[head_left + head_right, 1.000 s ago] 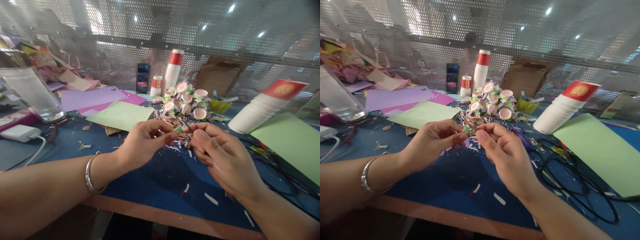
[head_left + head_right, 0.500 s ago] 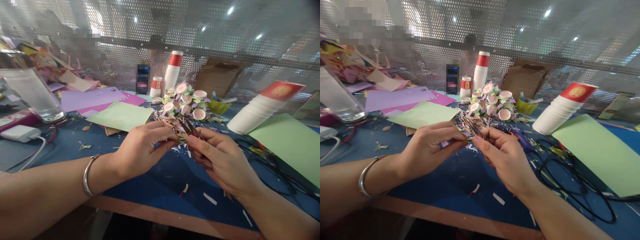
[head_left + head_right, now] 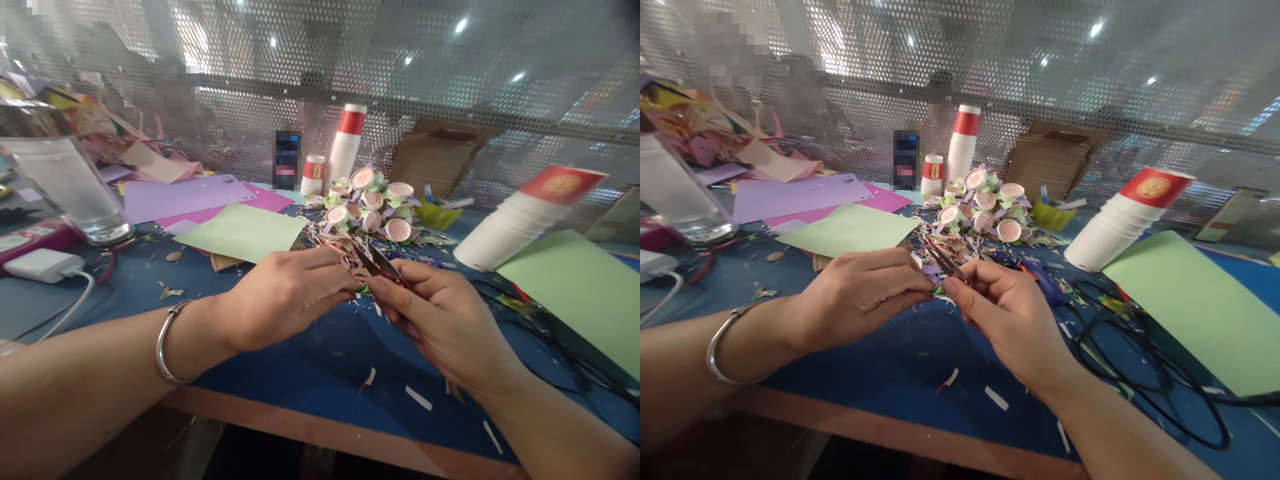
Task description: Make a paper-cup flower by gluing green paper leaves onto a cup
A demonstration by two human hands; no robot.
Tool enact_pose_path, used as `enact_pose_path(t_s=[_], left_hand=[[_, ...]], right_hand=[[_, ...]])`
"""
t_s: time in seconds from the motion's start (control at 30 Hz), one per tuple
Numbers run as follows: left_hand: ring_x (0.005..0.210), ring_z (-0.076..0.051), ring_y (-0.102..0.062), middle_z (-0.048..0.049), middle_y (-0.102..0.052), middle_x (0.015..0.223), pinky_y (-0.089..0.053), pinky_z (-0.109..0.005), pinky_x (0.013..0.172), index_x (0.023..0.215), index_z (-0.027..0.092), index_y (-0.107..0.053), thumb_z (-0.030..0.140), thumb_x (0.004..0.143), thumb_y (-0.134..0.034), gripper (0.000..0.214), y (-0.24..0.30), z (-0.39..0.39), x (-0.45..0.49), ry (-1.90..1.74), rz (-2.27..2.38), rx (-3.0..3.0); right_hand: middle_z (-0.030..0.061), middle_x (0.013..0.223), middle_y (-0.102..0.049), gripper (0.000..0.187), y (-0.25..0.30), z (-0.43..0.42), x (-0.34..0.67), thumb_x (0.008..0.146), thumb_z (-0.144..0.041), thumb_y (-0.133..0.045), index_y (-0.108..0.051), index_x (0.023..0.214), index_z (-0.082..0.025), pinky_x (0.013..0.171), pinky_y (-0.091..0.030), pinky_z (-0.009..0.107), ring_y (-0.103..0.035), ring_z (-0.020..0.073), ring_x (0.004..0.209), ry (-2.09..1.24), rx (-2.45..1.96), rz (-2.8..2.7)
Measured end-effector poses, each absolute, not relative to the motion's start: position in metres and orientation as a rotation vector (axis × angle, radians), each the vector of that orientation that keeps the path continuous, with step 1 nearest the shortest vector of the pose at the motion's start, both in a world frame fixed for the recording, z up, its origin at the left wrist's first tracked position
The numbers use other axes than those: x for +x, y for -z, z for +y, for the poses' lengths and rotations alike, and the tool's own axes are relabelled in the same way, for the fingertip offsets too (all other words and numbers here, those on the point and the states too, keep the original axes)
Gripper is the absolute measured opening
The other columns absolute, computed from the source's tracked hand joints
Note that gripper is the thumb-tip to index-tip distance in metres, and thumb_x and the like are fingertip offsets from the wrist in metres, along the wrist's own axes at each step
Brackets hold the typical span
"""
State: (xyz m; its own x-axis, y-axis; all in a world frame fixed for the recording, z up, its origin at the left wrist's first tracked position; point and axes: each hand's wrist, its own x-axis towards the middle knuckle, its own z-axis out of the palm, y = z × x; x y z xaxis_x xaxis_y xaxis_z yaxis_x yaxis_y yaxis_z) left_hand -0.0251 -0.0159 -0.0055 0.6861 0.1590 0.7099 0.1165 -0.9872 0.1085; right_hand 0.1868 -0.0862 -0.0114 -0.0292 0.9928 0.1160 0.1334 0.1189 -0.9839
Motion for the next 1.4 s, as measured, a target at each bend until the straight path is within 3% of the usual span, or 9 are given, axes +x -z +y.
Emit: enact_pose_path(t_s=[0.37, 0.6, 0.7, 0.9, 1.13, 1.23, 1.4], left_hand=[[0.087, -0.014, -0.070, -0.0043, -0.073, 0.090, -0.054, -0.021, 0.079, 0.093, 0.015, -0.070, 0.012, 0.095, -0.066, 0.006, 0.007, -0.006, -0.025, -1.005, 0.242, 2.596], [0.094, -0.016, -0.071, -0.0095, -0.075, 0.106, -0.055, -0.025, 0.084, 0.106, 0.017, -0.071, 0.015, 0.102, -0.055, 0.017, 0.004, -0.002, -0.029, -0.896, 0.197, 2.691], [0.093, -0.016, -0.071, -0.0088, -0.076, 0.103, -0.056, -0.026, 0.083, 0.103, 0.016, -0.072, 0.015, 0.100, -0.058, 0.015, 0.004, -0.006, -0.028, -0.915, 0.226, 2.648], [0.072, -0.013, -0.070, -0.0019, -0.073, 0.077, -0.054, -0.023, 0.065, 0.087, 0.015, -0.069, 0.023, 0.092, -0.071, 0.009, 0.004, -0.013, -0.021, -0.611, 0.475, 2.078], [0.068, -0.013, -0.073, -0.0010, -0.072, 0.077, -0.059, -0.023, 0.066, 0.082, 0.014, -0.067, 0.043, 0.085, -0.080, 0.032, 0.006, -0.012, -0.015, -0.402, 0.496, 1.412], [0.065, -0.011, -0.072, -0.0010, -0.073, 0.075, -0.058, -0.021, 0.065, 0.082, 0.013, -0.069, 0.034, 0.081, -0.085, 0.027, 0.008, -0.013, -0.014, -0.380, 0.526, 1.302], [0.060, -0.007, -0.067, 0.0012, -0.070, 0.070, -0.056, -0.019, 0.063, 0.078, 0.012, -0.069, 0.023, 0.086, -0.079, 0.016, 0.009, -0.016, -0.012, -0.500, 0.554, 1.296]], right_hand=[[-0.0052, 0.059, -0.055, 0.024, 0.013, -0.085, 0.191, 0.088, -0.043, -0.080, -0.072, 0.084, -0.021, 0.039, -0.023, 0.021, -0.039, 0.0064, 0.049, -0.958, -1.255, -1.481], [-0.0049, 0.056, -0.053, 0.020, 0.007, -0.084, 0.187, 0.081, -0.034, -0.084, -0.071, 0.076, -0.019, 0.043, -0.026, 0.022, -0.042, 0.0078, 0.050, -0.937, -1.247, -1.522], [-0.0054, 0.058, -0.050, 0.016, 0.005, -0.086, 0.185, 0.084, -0.029, -0.079, -0.069, 0.075, -0.020, 0.043, -0.025, 0.023, -0.039, 0.0076, 0.050, -0.867, -1.241, -1.555], [-0.0058, 0.058, -0.044, 0.017, 0.004, -0.087, 0.182, 0.084, -0.025, -0.072, -0.065, 0.070, -0.021, 0.042, -0.023, 0.023, -0.033, 0.0073, 0.049, -0.735, -1.244, -1.605], [-0.0041, 0.058, -0.050, 0.012, 0.006, -0.087, 0.182, 0.083, -0.026, -0.072, -0.068, 0.073, -0.020, 0.042, -0.024, 0.023, -0.037, 0.0077, 0.049, -0.673, -1.269, -1.668], [-0.0041, 0.059, -0.050, 0.014, 0.008, -0.087, 0.183, 0.086, -0.027, -0.071, -0.068, 0.074, -0.021, 0.042, -0.025, 0.024, -0.038, 0.0081, 0.050, -0.658, -1.269, -1.665], [-0.0057, 0.057, -0.046, 0.020, 0.009, -0.085, 0.184, 0.090, -0.031, -0.072, -0.067, 0.073, -0.021, 0.042, -0.022, 0.025, -0.033, 0.0076, 0.048, -0.690, -1.251, -1.625]])
